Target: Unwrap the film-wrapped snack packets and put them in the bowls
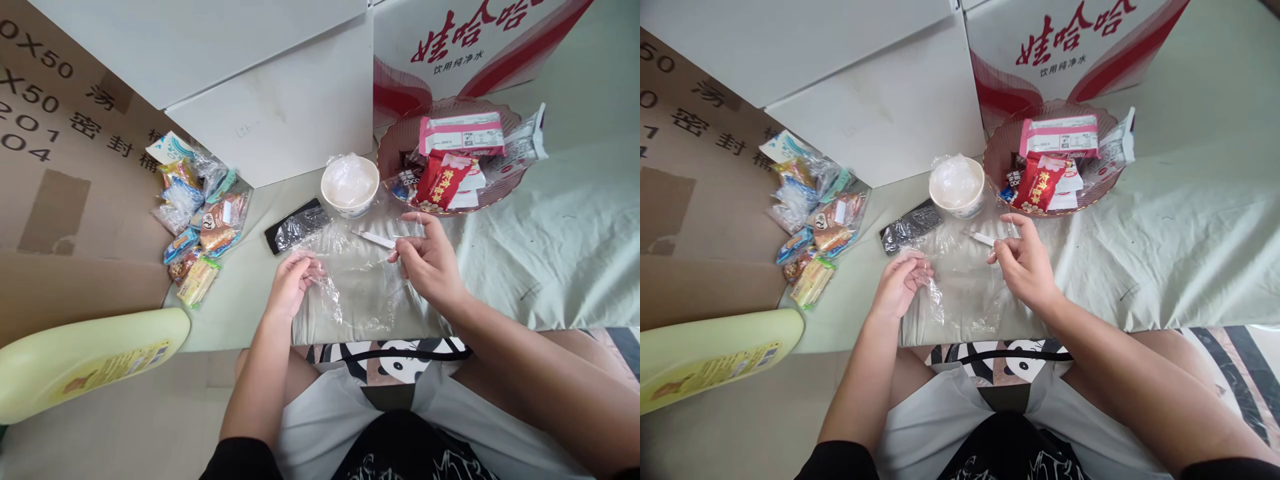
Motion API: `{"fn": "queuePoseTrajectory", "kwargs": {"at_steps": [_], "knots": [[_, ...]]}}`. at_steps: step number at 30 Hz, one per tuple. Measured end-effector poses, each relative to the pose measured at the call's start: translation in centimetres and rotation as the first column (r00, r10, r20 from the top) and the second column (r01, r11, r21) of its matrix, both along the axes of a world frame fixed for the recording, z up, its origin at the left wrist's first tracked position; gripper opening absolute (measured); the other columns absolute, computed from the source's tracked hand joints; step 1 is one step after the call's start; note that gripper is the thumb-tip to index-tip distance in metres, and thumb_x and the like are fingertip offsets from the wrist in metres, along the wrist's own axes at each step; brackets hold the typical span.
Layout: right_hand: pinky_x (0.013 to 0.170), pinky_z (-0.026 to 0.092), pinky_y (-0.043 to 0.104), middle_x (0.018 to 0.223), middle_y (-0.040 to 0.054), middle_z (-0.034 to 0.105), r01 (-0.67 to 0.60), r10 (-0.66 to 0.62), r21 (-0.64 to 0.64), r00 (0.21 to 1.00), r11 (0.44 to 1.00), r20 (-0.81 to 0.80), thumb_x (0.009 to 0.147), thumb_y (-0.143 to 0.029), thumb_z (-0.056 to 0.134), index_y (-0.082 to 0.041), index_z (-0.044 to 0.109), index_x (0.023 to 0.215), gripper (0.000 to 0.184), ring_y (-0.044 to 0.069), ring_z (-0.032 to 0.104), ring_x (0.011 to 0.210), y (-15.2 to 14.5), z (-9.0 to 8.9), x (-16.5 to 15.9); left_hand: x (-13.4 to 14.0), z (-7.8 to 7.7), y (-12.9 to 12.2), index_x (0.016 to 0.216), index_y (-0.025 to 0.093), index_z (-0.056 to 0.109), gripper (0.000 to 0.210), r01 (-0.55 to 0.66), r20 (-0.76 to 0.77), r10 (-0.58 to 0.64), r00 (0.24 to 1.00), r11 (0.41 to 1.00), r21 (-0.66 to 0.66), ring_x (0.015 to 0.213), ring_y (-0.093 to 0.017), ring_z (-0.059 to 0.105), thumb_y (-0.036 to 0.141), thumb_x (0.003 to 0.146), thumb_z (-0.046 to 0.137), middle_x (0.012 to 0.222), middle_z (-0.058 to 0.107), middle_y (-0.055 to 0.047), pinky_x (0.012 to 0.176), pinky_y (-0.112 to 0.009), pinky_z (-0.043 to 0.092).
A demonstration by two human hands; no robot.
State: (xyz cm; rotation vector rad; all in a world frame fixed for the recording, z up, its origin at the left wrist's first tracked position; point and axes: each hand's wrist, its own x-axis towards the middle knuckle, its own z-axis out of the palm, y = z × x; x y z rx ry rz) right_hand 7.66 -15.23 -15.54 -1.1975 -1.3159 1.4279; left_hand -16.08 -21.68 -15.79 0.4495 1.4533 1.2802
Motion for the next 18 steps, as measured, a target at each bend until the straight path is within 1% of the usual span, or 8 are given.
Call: {"fn": "queuePoseTrajectory", "kwargs": {"at_steps": [3,5,7,10,13,16,18], "knots": [[0.041,0.034,0.028,0.059,-0.0101,0.054,-0.003,0.003,0.020,1.000,1.000,0.008,0.088,-0.027,0.055,-0.026,0.044,0.116,0.029,0.009,0.042,0.037,-0.01,0.10,0.01,0.06,-0.21,0.20,0.093,0.018,0.064,0.041,-0.058,-0.023,0.059,0.998,0.998,0.030,0.058,-0.016,0.071,0.049,0.073,0.080,0.067,0.071,-0.001,0.055,-0.023,0.054],[0.043,0.034,0.028,0.059,-0.0097,0.057,-0.013,0.012,0.034,1.000,0.999,0.019,0.088,-0.026,0.054,-0.026,0.045,0.114,0.027,0.009,0.044,0.039,-0.06,0.14,0.00,0.16,-0.41,0.27,0.100,0.020,0.061,0.046,-0.072,-0.036,0.074,0.997,0.996,0.052,0.058,-0.017,0.071,0.054,0.075,0.077,0.068,0.072,-0.001,0.055,-0.024,0.054],[0.044,0.035,0.028,0.059,-0.0092,0.060,-0.019,0.018,0.039,0.999,0.999,0.030,0.087,-0.026,0.053,-0.025,0.046,0.112,0.026,0.010,0.046,0.040,-0.10,0.17,0.00,0.25,-0.59,0.26,0.104,0.022,0.056,0.048,-0.066,-0.056,0.069,0.996,0.996,0.064,0.058,-0.017,0.071,0.051,0.073,0.079,0.069,0.072,0.001,0.055,-0.024,0.054],[0.046,0.036,0.028,0.058,-0.0091,0.060,-0.018,0.017,0.040,0.999,0.999,0.038,0.087,-0.027,0.053,-0.025,0.045,0.112,0.026,0.010,0.048,0.041,-0.10,0.19,0.03,0.33,-0.70,0.19,0.107,0.025,0.051,0.053,-0.047,-0.085,0.052,0.995,0.997,0.054,0.059,-0.016,0.072,0.038,0.067,0.084,0.072,0.073,0.002,0.056,-0.022,0.053],[0.046,0.036,0.028,0.059,-0.0085,0.060,-0.015,0.013,0.043,0.999,0.999,0.043,0.088,-0.028,0.053,-0.025,0.045,0.112,0.026,0.011,0.049,0.042,-0.04,0.18,0.03,0.32,-0.63,0.14,0.109,0.027,0.049,0.057,-0.055,-0.115,0.061,0.991,0.997,0.051,0.059,-0.013,0.070,0.030,0.065,0.084,0.076,0.073,0.004,0.059,-0.021,0.053],[0.046,0.035,0.027,0.059,-0.0081,0.060,-0.025,0.023,0.037,0.998,0.999,0.055,0.088,-0.029,0.053,-0.024,0.045,0.113,0.026,0.010,0.048,0.042,-0.06,0.13,0.03,0.28,-0.56,0.17,0.116,0.029,0.045,0.061,-0.069,-0.158,0.079,0.984,0.996,0.063,0.059,-0.012,0.069,0.030,0.068,0.081,0.079,0.071,0.006,0.061,-0.022,0.055],[0.046,0.035,0.027,0.060,-0.0081,0.060,-0.031,0.029,0.027,0.997,0.999,0.067,0.088,-0.030,0.053,-0.024,0.045,0.113,0.027,0.010,0.046,0.042,-0.12,0.10,0.04,0.25,-0.55,0.22,0.121,0.031,0.040,0.061,-0.074,-0.182,0.086,0.979,0.995,0.074,0.058,-0.012,0.069,0.036,0.073,0.077,0.080,0.071,0.006,0.060,-0.024,0.055]]}}
